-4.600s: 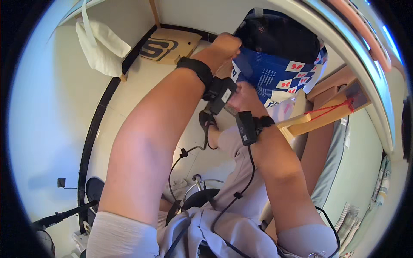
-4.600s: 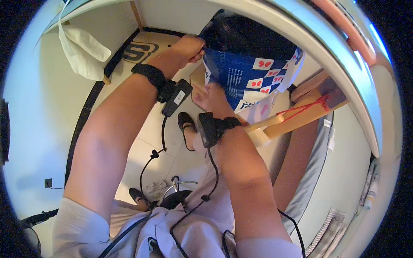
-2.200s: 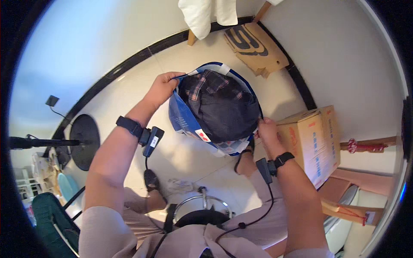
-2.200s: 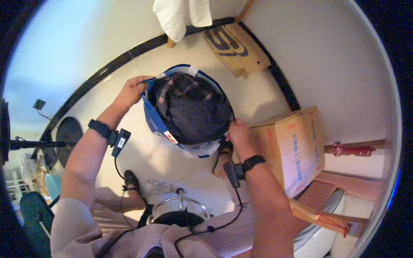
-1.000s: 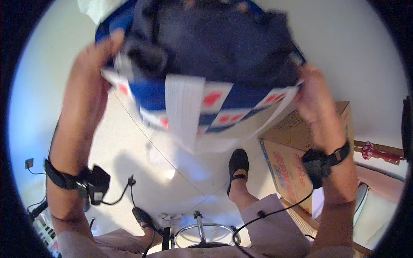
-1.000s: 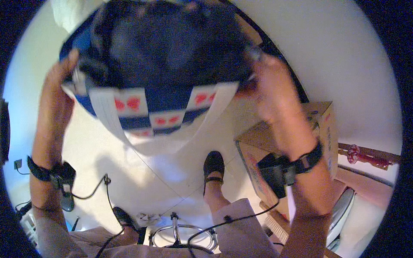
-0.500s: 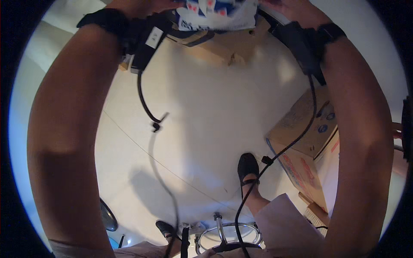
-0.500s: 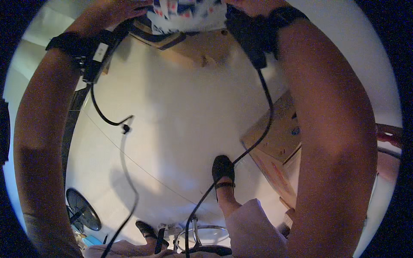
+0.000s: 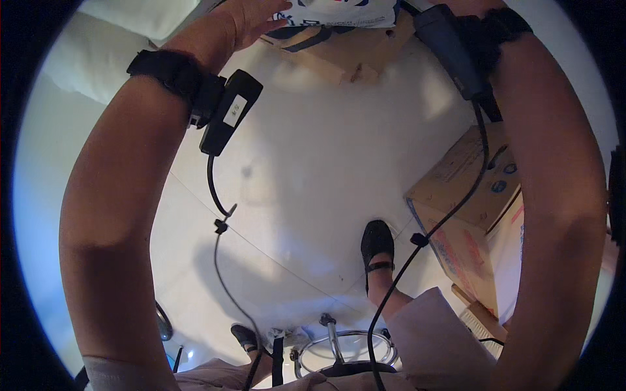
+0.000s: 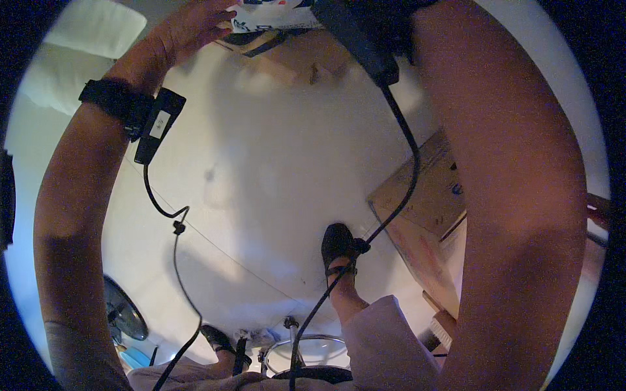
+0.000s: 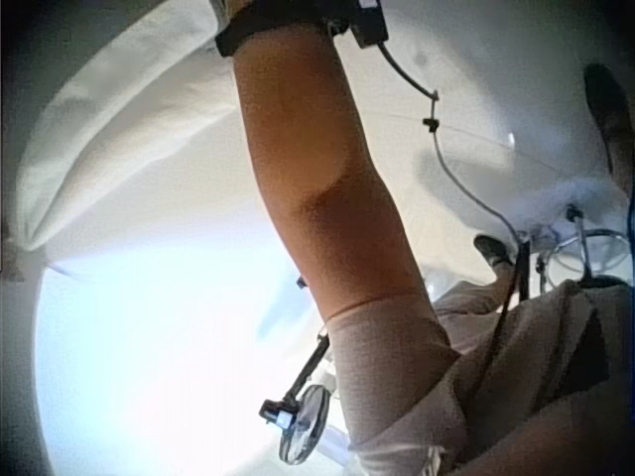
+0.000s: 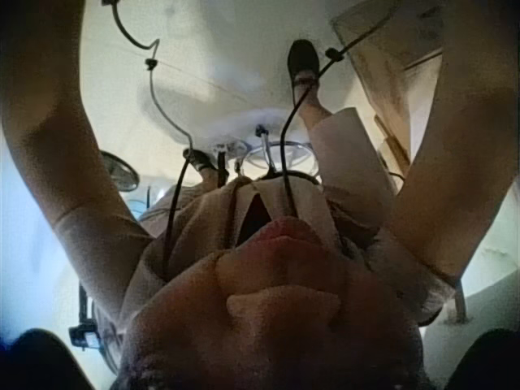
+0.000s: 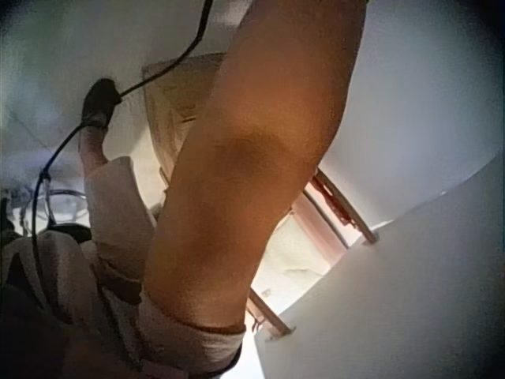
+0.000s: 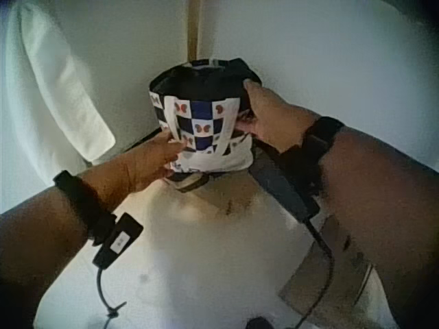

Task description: The person wipes the floor with a cloth, moves cardboard boxes and a blue bag, and then picks up a manual air pump from a green chair.

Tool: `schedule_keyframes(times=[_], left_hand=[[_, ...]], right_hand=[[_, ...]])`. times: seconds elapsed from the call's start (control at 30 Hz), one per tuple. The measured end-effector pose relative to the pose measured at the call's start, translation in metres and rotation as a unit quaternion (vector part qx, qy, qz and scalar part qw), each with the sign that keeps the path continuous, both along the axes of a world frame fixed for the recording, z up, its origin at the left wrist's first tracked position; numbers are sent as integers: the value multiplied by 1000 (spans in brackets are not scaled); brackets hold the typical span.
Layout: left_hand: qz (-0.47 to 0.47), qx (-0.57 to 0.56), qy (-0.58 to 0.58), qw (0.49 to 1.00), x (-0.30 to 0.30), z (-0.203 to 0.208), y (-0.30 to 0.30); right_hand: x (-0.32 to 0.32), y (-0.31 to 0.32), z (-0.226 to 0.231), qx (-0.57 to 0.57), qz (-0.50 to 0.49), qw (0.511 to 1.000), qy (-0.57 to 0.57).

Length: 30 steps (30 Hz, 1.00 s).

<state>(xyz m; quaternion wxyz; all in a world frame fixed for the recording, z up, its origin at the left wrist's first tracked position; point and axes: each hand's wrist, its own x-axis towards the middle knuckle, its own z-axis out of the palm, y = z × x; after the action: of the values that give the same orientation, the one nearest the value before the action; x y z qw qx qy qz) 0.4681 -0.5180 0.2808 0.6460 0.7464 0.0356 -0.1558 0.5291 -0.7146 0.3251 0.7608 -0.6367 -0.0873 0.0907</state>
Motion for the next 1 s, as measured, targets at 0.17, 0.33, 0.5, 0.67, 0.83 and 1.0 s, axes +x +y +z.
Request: schedule_keyframes(times=[0.17, 0.33, 0.5, 0.67, 0.83, 1.0], left_hand=[[-58, -42, 2, 997, -32, 4, 9], [-8, -23, 6, 1000, -19, -5, 2], [-34, -25, 36, 998, -7, -49, -11], [-50, -14, 15, 999, -30, -105, -2], [-19, 358, -1, 934, -91, -197, 46], [-42, 547, 189, 814, -131, -194, 61]], right_hand=[[3, 12, -1, -16, -9, 1000, -18], [73, -18, 12, -5, -87, 989, 116], [111, -79, -33, -38, -43, 996, 67], [124, -96, -38, 59, -105, 956, 268], [104, -68, -31, 84, -113, 951, 274], [113, -105, -59, 3, -114, 977, 182]])
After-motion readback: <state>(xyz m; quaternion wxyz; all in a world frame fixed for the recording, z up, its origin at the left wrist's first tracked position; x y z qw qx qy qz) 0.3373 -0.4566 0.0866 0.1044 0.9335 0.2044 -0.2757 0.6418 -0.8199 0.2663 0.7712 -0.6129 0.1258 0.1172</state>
